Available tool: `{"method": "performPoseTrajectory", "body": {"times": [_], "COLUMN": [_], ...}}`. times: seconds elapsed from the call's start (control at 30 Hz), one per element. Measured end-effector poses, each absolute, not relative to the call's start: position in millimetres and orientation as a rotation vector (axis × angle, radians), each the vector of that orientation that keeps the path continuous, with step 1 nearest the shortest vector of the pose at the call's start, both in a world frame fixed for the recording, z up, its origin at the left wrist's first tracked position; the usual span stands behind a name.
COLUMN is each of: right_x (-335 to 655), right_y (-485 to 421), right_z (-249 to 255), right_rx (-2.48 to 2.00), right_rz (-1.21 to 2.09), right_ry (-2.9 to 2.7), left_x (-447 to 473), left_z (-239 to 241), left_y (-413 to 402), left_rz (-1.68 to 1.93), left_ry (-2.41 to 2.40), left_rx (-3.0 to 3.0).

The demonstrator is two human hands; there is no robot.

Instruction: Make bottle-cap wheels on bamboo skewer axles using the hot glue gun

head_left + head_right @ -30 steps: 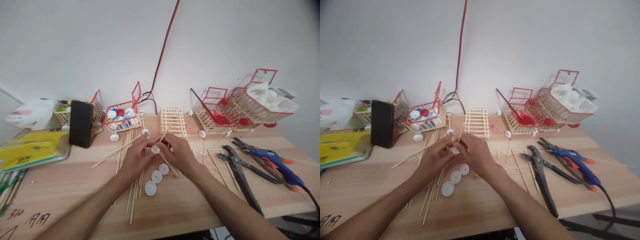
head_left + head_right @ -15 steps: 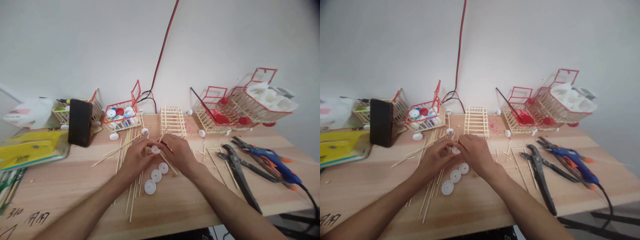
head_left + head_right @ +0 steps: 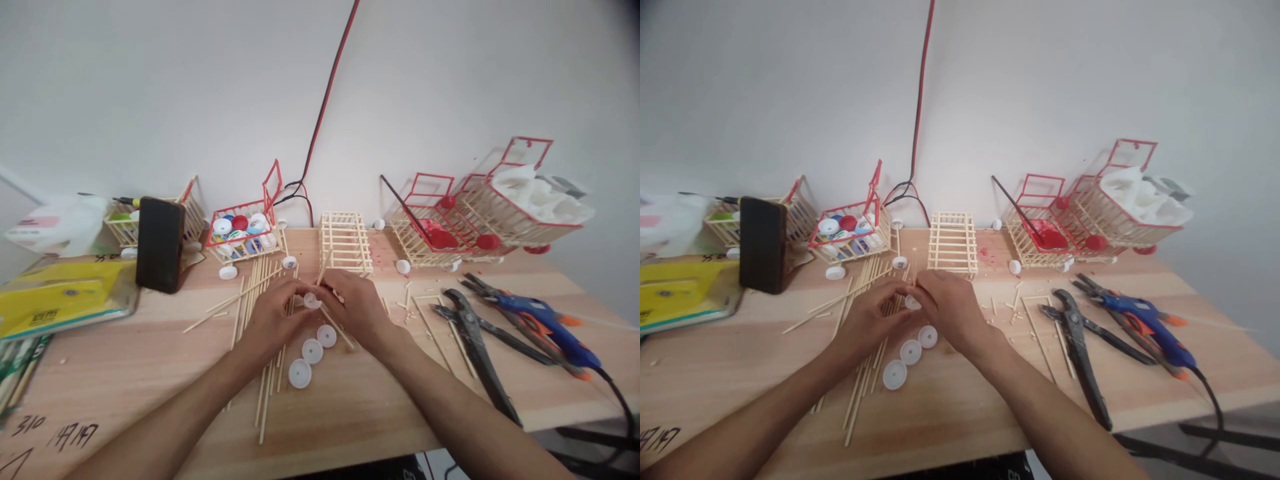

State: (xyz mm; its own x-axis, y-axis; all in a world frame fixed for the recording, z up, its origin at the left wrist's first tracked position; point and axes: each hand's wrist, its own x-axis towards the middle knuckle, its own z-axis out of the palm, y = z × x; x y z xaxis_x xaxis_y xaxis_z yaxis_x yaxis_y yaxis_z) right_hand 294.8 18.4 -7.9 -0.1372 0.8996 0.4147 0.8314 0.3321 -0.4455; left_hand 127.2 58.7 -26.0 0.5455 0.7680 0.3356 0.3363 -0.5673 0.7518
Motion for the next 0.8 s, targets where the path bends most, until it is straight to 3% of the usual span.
{"method": "performPoseTrajectory", "body": {"times": [0.8], "right_x": [293.6], "right_y": [17.9], "right_z": [-8.3], "right_rx": [-1.500], "right_rz": [0.204], "right_ry": [-1.951], "left_x": [126.4], "left_z": [-28.3], "left_y": [60.3], "left_rz": [0.859], "left_ry": [0.832], "left_rx": [2.142]}}
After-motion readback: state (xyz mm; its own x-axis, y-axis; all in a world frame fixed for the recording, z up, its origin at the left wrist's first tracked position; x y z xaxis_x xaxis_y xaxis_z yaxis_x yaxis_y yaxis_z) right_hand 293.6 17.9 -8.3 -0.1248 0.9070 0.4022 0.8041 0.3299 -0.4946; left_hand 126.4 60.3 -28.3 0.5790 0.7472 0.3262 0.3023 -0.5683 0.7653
